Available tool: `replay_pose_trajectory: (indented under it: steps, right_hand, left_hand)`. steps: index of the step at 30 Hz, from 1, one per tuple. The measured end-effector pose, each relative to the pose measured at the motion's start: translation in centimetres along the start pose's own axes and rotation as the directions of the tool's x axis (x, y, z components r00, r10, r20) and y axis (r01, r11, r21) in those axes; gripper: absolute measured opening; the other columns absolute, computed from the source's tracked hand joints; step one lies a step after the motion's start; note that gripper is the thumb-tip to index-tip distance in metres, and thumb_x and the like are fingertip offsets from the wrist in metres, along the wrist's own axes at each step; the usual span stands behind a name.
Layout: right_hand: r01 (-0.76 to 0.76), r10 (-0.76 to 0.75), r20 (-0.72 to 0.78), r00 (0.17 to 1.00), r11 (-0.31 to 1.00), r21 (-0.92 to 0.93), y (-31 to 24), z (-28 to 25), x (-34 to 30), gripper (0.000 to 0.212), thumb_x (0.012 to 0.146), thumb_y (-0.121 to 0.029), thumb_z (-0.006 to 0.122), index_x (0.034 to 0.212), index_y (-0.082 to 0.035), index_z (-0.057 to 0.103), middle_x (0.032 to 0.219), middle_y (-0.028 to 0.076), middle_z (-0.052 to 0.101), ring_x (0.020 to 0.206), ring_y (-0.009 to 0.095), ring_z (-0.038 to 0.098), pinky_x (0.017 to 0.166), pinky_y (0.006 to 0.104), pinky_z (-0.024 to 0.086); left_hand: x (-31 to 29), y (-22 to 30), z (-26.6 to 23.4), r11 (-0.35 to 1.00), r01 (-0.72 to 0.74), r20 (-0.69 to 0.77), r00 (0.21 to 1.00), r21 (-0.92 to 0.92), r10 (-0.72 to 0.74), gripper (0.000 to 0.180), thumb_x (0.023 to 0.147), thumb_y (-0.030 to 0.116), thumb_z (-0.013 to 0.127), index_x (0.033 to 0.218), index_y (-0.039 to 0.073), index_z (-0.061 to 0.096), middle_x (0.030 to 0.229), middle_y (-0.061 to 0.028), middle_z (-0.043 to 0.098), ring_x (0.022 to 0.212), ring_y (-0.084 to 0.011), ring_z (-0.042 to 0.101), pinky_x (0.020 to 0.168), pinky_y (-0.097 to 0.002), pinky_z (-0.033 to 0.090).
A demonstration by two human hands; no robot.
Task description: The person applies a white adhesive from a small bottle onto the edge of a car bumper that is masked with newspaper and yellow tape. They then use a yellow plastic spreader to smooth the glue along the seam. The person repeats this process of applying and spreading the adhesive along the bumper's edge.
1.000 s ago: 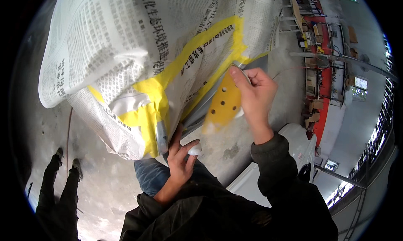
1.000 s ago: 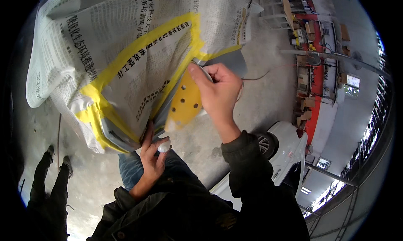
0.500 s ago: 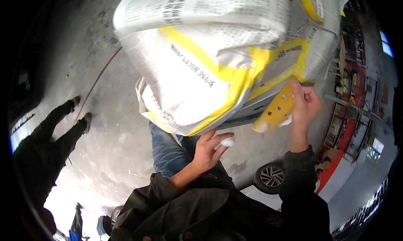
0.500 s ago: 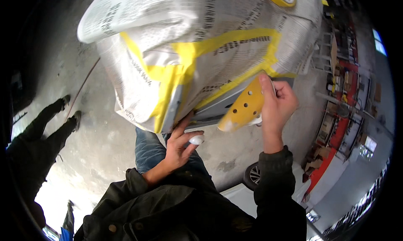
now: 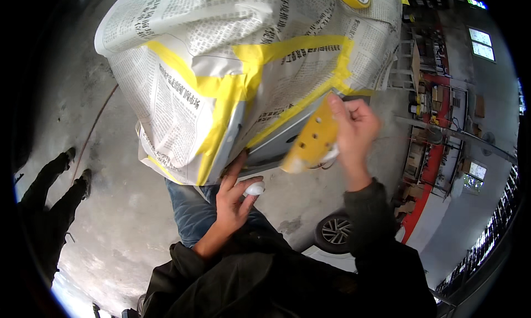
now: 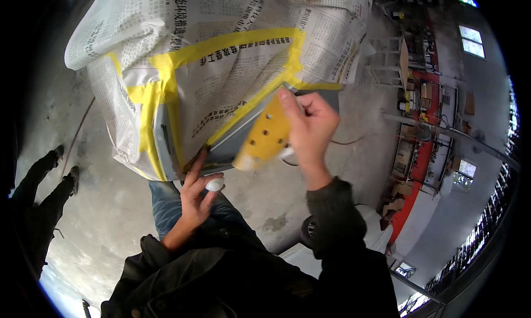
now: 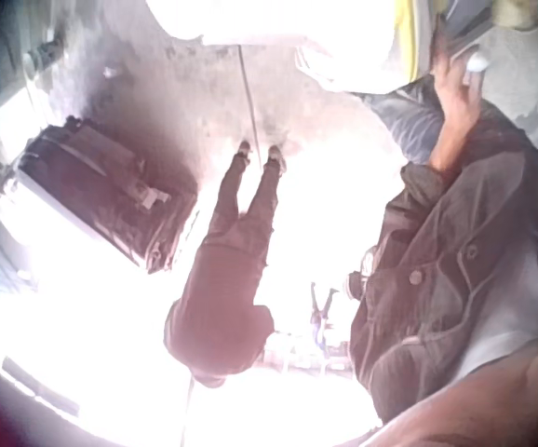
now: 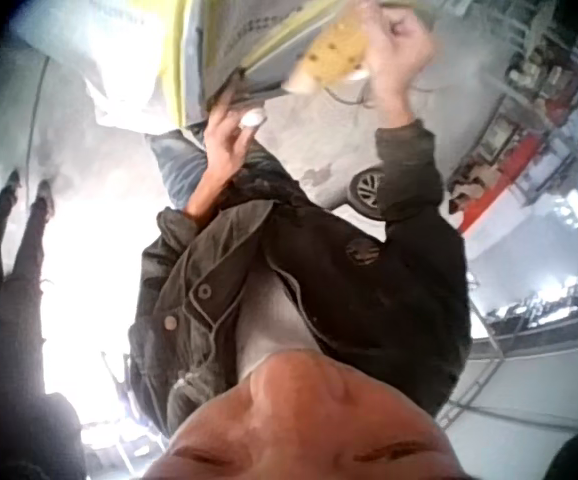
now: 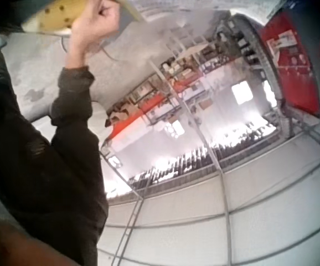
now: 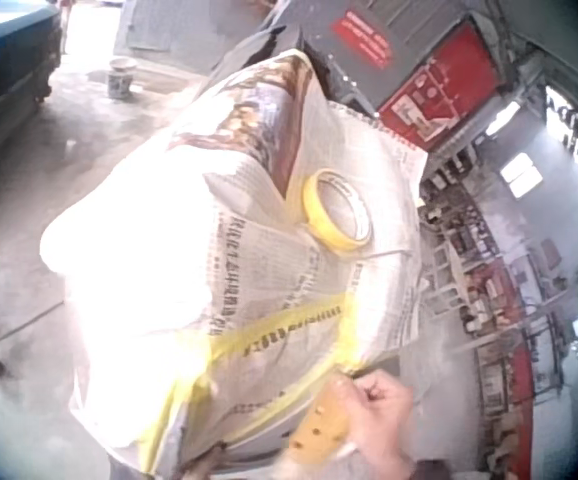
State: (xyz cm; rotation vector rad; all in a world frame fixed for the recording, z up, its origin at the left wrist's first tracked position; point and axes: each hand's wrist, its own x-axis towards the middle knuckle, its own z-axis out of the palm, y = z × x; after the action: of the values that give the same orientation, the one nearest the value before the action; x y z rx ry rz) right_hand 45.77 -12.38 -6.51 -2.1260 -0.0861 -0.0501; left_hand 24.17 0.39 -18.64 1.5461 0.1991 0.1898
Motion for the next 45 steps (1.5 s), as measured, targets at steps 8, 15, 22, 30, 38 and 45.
replay_pose_trajectory:
  steps: [8,15,22,30,38,45]
  right_hand:
    - [0.004,-0.004,-0.007,1.0,0.998,0.06,0.5,0.7,-0.9,0.028,0.086,-0.01,0.078,0.067,0.0,0.059,0.06,-0.006,0.054,0.058,0.0,0.041,0.05,0.0204,0.034]
    - [0.0,-0.005,0.088,0.996,0.998,0.061,1.4,0.4,-0.9,0.023,0.088,-0.011,0.076,0.073,0.0,0.062,0.066,-0.002,0.061,0.059,0.0,0.047,0.052,0.0201,0.039]
    - [-0.196,0.213,0.475,0.854,0.977,-0.085,2.6,-3.7,-5.8,0.018,0.086,-0.01,0.077,0.08,0.0,0.062,0.07,-0.002,0.06,0.068,0.003,0.051,0.06,0.022,0.043]
    - [-0.248,0.227,0.559,0.797,0.968,-0.039,3.2,-7.7,-10.9,0.026,0.092,-0.007,0.066,0.117,-0.001,0.066,0.087,0.003,0.059,0.074,0.006,0.053,0.068,0.0214,0.044]
    - [-0.037,0.033,0.451,0.892,0.999,0.001,4.0,-8.3,-11.1,0.037,0.075,-0.013,0.081,0.109,-0.004,0.072,0.096,0.008,0.06,0.086,0.018,0.059,0.074,0.0276,0.047]
    - [-0.21,0.174,0.245,0.954,0.97,0.126,6.3,-10.0,-12.8,0.027,0.071,-0.009,0.079,0.094,0.001,0.071,0.094,0.012,0.062,0.088,0.021,0.059,0.075,0.0319,0.047]
  left_hand:
    - [-0.3,0.0,0.1,0.999,0.03,-0.025,0.999,0.031,-0.029,0.023,0.082,0.013,0.072,0.105,0.007,0.074,0.148,-0.0237,0.044,0.135,-0.0378,0.046,0.111,-0.0421,0.034]
    - [-0.4,-0.2,0.1,0.997,0.045,-0.012,0.999,0.057,-0.044,0.022,0.083,0.013,0.07,0.104,0.008,0.074,0.149,-0.0236,0.043,0.136,-0.0377,0.045,0.111,-0.0423,0.034]
    - [-0.2,1.3,-0.1,0.99,0.023,-0.004,1.0,0.137,-0.023,0.02,0.085,0.009,0.07,0.103,0.0,0.07,0.145,-0.0252,0.047,0.13,-0.0365,0.05,0.107,-0.0412,0.038]
    - [4.0,7.6,2.0,0.998,0.066,0.211,0.975,0.015,-0.068,0.025,0.085,0.002,0.068,0.109,0.0,0.064,0.105,-0.0175,0.066,0.096,-0.035,0.064,0.084,-0.0395,0.052]
    - [6.8,8.5,5.0,0.997,0.072,0.505,0.861,-0.009,-0.058,0.021,0.086,0.005,0.066,0.104,-0.001,0.058,0.099,-0.0199,0.062,0.087,-0.0416,0.063,0.074,-0.0448,0.053]
    - [8.5,8.5,4.5,0.977,-0.204,0.381,0.909,0.059,0.167,0.036,0.083,0.019,0.074,0.114,0.003,0.064,0.108,-0.0118,0.067,0.092,-0.0283,0.067,0.078,-0.0362,0.056]
